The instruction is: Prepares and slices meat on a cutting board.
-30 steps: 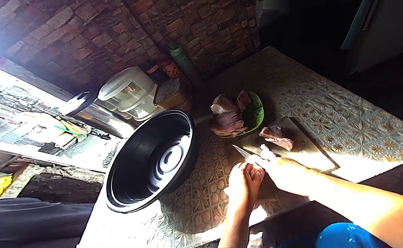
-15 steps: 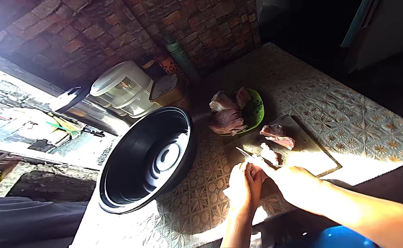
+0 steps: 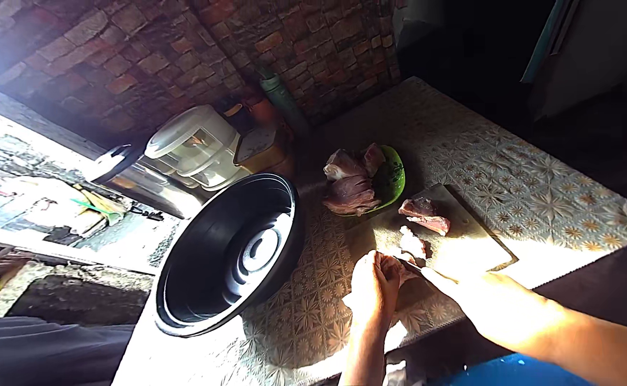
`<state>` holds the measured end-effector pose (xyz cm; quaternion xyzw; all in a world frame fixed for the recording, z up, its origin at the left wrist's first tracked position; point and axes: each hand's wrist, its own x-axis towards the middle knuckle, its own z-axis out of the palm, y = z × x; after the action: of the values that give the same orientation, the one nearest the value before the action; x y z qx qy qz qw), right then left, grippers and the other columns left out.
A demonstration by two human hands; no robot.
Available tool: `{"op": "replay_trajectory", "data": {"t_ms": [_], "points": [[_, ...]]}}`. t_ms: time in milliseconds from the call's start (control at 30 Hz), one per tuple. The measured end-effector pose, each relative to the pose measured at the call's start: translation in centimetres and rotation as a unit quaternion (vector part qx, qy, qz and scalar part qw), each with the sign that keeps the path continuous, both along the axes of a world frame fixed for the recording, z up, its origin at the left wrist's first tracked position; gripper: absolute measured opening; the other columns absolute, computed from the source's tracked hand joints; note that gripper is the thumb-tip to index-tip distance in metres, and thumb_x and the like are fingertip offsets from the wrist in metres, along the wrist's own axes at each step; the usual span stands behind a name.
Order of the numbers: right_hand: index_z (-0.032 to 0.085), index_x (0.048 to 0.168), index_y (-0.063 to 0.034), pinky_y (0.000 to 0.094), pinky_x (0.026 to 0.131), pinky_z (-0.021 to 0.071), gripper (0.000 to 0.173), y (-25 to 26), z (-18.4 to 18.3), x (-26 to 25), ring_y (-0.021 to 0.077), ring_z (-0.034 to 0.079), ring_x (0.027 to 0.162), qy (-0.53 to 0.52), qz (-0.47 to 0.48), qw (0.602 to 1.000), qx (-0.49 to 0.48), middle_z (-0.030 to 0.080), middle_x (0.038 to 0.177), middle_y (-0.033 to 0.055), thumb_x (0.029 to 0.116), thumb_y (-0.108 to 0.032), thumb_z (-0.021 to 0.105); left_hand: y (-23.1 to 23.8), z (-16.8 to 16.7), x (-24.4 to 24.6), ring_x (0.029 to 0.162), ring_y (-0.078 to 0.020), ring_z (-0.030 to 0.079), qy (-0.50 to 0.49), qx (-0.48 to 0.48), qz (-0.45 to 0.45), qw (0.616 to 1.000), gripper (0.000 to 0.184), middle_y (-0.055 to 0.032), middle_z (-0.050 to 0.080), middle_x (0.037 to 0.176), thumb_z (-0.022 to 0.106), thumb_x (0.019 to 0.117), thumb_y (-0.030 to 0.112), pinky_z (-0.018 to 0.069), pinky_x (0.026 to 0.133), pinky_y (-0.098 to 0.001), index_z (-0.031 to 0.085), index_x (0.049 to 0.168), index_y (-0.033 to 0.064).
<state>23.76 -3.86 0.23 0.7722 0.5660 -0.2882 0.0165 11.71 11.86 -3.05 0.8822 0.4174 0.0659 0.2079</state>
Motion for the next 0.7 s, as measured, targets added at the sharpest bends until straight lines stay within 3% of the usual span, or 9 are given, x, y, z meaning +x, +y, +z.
{"op": "replay_trajectory", "data": {"t_ms": [100,233,367,433,533,567,633,700], "points": [[0.018,0.167,-0.023,0.0611,0.08,0.0537,0.072,3.2,0.0,-0.2,0.0475,0.067,0.101,0.023,-0.006,1.0,0.006,0.067,0.109,0.0257,0.1031,-0.001,0.045,0.0,0.1,0.1,0.101,-0.0252,0.069,0.01,-0.003,-0.006,1.0,0.026,-0.0117,0.072,0.102,0.073,0.0897,0.022,0.0536,0.093,-0.0421,0.072,0.107,0.0035],[0.026,0.164,-0.0154,0.0635,0.086,0.0523,0.061,6.0,-0.1,-0.4,0.0493,0.064,0.109,0.035,0.008,0.999,0.024,0.063,0.123,0.0281,0.106,-0.004,0.042,-0.3,0.2,-0.1,0.102,-0.0275,0.068,0.017,0.009,-0.005,1.0,0.025,-0.0141,0.07,0.103,0.071,0.0902,0.02,0.0531,0.093,-0.0436,0.07,0.108,0.0022],[0.017,0.167,-0.0235,0.0621,0.081,0.054,0.075,2.8,-0.5,-0.5,0.0482,0.066,0.103,0.021,0.008,1.0,0.022,0.066,0.114,0.0264,0.1018,-0.002,0.048,0.6,0.3,-1.1,0.102,-0.0289,0.07,0.009,0.024,0.051,0.998,0.035,-0.0149,0.073,0.105,0.077,0.0868,0.024,0.055,0.093,-0.048,0.07,0.113,0.0014],[0.021,0.166,-0.0229,0.0603,0.083,0.0541,0.071,0.5,-0.7,-0.3,0.0458,0.066,0.107,0.016,0.013,0.999,0.034,0.066,0.123,0.0237,0.103,-0.007,0.05,1.4,-0.2,-2.0,0.096,-0.0269,0.071,-0.023,0.032,0.081,0.996,0.038,-0.0131,0.073,0.1,0.082,0.0829,0.026,0.0561,0.089,-0.0476,0.071,0.11,0.0027],[0.027,0.165,-0.0201,0.058,0.09,0.054,0.066,-0.6,-0.8,0.1,0.0418,0.063,0.119,0.012,0.028,0.998,0.057,0.054,0.148,0.0178,0.1037,-0.007,0.048,1.9,-0.7,-1.6,0.095,-0.028,0.07,-0.052,0.063,0.092,0.992,0.031,-0.0142,0.072,0.098,0.079,0.0865,0.022,0.056,0.089,-0.0476,0.07,0.107,0.0008],[0.028,0.165,-0.0194,0.0588,0.092,0.053,0.066,-0.6,-0.6,0.4,0.0421,0.062,0.121,0.022,0.031,0.998,0.057,0.052,0.15,0.0178,0.1037,-0.008,0.049,2.1,-0.6,-1.2,0.098,-0.029,0.07,-0.046,0.068,0.092,0.992,0.029,-0.0152,0.072,0.1,0.077,0.0884,0.021,0.0555,0.09,-0.0477,0.07,0.108,0.0003],[0.036,0.162,-0.0195,0.0592,0.094,0.0522,0.063,-0.6,-1.3,1.3,0.0416,0.063,0.12,0.038,0.026,0.995,0.089,0.058,0.143,0.0183,0.102,-0.012,0.055,2.5,-0.1,-0.6,0.108,-0.0298,0.068,-0.014,0.048,0.087,0.995,0.032,-0.0165,0.07,0.111,0.071,0.0931,0.022,0.0535,0.097,-0.0469,0.068,0.118,0.0009],[0.044,0.158,-0.0188,0.0573,0.091,0.0537,0.06,-1.2,-2.3,2.4,0.0405,0.066,0.112,0.039,0.006,0.987,0.159,0.066,0.126,0.0207,0.1002,-0.011,0.056,2.9,0.4,-0.6,0.123,-0.0289,0.063,0.0,0.005,0.05,0.999,0.047,-0.0168,0.065,0.132,0.066,0.0973,0.023,0.0499,0.106,-0.0445,0.059,0.139,0.0041]]}}
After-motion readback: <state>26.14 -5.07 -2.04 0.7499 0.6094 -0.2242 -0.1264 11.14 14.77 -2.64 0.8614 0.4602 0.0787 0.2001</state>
